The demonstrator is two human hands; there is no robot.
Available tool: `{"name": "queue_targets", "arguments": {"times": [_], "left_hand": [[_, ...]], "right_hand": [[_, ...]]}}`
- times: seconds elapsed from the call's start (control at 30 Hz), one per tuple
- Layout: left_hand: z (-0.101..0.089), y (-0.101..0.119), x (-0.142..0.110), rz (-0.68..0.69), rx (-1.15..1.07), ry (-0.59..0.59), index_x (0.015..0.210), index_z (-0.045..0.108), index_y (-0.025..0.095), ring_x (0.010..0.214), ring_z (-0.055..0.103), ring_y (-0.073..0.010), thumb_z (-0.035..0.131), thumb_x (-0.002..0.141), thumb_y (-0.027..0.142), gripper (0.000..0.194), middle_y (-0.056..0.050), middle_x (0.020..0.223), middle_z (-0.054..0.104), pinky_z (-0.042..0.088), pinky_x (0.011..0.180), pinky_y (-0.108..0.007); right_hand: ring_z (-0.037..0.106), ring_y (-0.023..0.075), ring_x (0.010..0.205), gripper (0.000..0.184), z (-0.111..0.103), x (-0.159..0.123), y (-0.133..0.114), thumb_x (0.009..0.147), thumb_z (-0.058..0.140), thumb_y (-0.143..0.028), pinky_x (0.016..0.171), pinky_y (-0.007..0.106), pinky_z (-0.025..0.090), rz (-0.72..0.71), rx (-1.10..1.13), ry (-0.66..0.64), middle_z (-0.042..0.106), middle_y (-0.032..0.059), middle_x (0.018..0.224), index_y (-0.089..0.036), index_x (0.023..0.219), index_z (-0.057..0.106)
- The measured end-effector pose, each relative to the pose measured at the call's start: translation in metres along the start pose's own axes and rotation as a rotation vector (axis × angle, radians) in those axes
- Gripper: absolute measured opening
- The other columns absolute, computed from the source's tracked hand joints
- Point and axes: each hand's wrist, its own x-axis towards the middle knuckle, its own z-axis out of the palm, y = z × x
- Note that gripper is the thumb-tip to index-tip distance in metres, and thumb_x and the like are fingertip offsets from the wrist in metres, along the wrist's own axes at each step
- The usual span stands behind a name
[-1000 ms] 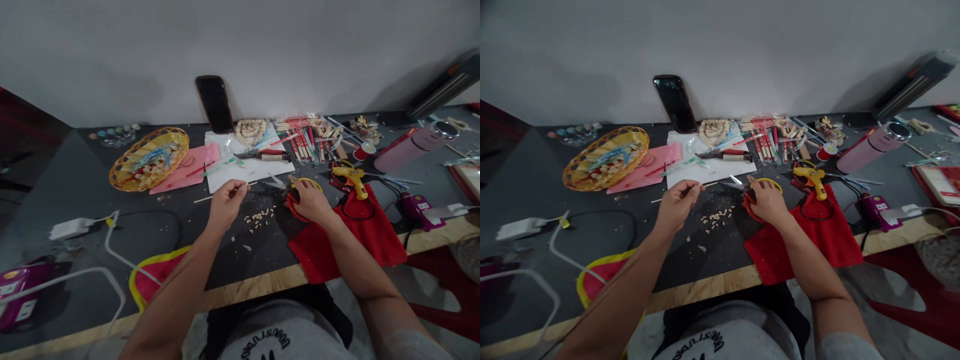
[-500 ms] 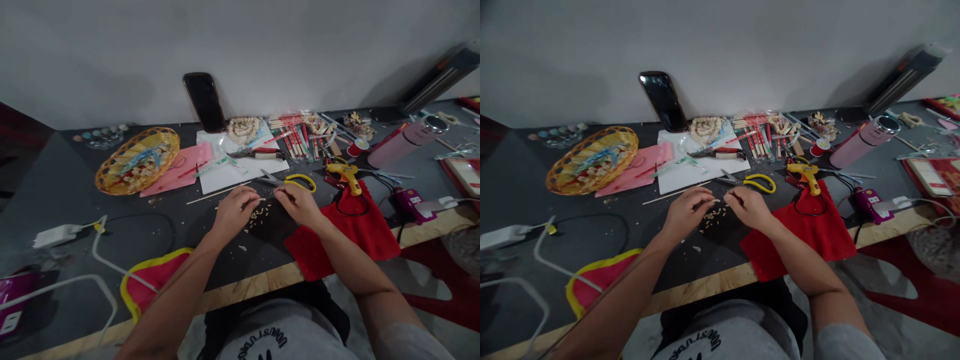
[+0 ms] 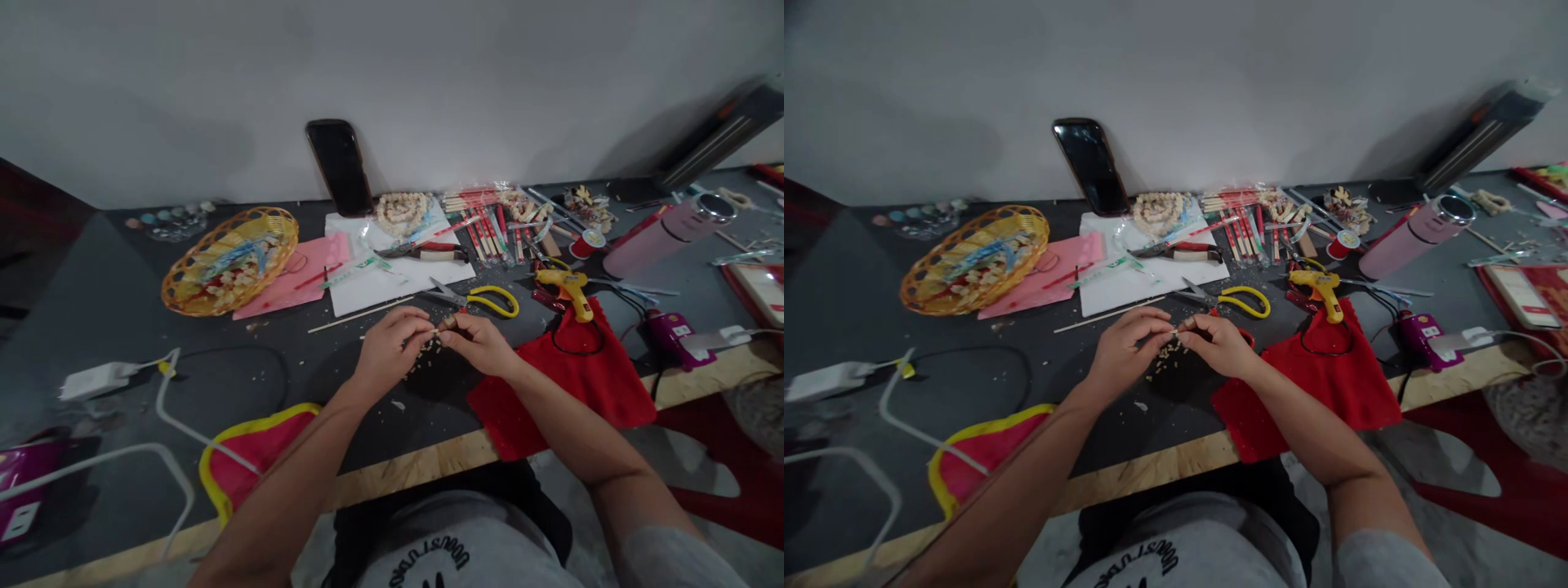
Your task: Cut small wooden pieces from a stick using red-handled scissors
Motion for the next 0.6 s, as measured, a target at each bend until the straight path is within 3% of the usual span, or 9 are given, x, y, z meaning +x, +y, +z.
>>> {"name": "queue_targets", "arguments": {"times": [0.07, 0.17, 0.27, 0.37, 0.6], "left_hand": [[-0.002, 0.0, 0.001, -0.049, -0.03, 0.01, 0.087, 0.069, 0.022, 0.095, 0.064, -0.0178, 0.058, 0.088, 0.024, 0.011, -0.005, 0.1, 0.07, 0.051, 0.087, -0.033], [-0.006, -0.003, 0.003, -0.121, -0.034, 0.047, 0.087, 0.068, 0.021, 0.093, 0.064, -0.0179, 0.058, 0.087, 0.023, 0.01, -0.005, 0.099, 0.069, 0.051, 0.085, -0.033], [-0.009, -0.009, 0.004, -0.148, -0.004, 0.079, 0.088, 0.067, 0.02, 0.092, 0.064, -0.018, 0.059, 0.086, 0.021, 0.009, -0.005, 0.098, 0.069, 0.051, 0.085, -0.032], [-0.009, -0.013, 0.005, -0.151, 0.042, 0.073, 0.089, 0.067, 0.019, 0.093, 0.064, -0.0184, 0.058, 0.086, 0.02, 0.009, -0.005, 0.097, 0.068, 0.05, 0.086, -0.032], [-0.009, -0.014, 0.005, -0.154, 0.064, 0.049, 0.092, 0.066, 0.021, 0.094, 0.063, -0.0189, 0.053, 0.088, 0.018, 0.014, -0.006, 0.099, 0.068, 0.049, 0.084, -0.032]], "right_hand": [[0.058, 0.0126, 0.072, 0.017, 0.001, 0.0, 0.002, 0.091, 0.053, -0.034, 0.068, 0.025, 0.046, -0.021, -0.06, 0.01, 0.065, -0.0001, 0.08, -0.019, 0.089, 0.062], [0.06, 0.0158, 0.081, 0.011, 0.002, 0.0, 0.008, 0.092, 0.052, -0.023, 0.08, 0.03, 0.046, -0.156, -0.345, 0.017, 0.068, 0.0038, 0.087, -0.018, 0.089, 0.062], [0.056, 0.019, 0.084, 0.017, 0.004, 0.0, 0.014, 0.092, 0.046, -0.014, 0.085, 0.034, 0.044, -0.292, -0.677, -0.036, 0.068, 0.0075, 0.089, -0.017, 0.088, 0.063], [0.053, 0.0205, 0.083, 0.024, 0.004, 0.001, 0.015, 0.092, 0.043, -0.01, 0.083, 0.034, 0.044, -0.344, -0.828, -0.093, 0.067, 0.008, 0.086, -0.016, 0.094, 0.065], [0.048, 0.0248, 0.093, 0.023, -0.005, -0.001, 0.007, 0.093, 0.045, -0.015, 0.081, 0.037, 0.038, -0.154, -1.044, -0.021, 0.066, 0.0097, 0.095, -0.017, 0.094, 0.067]]}}
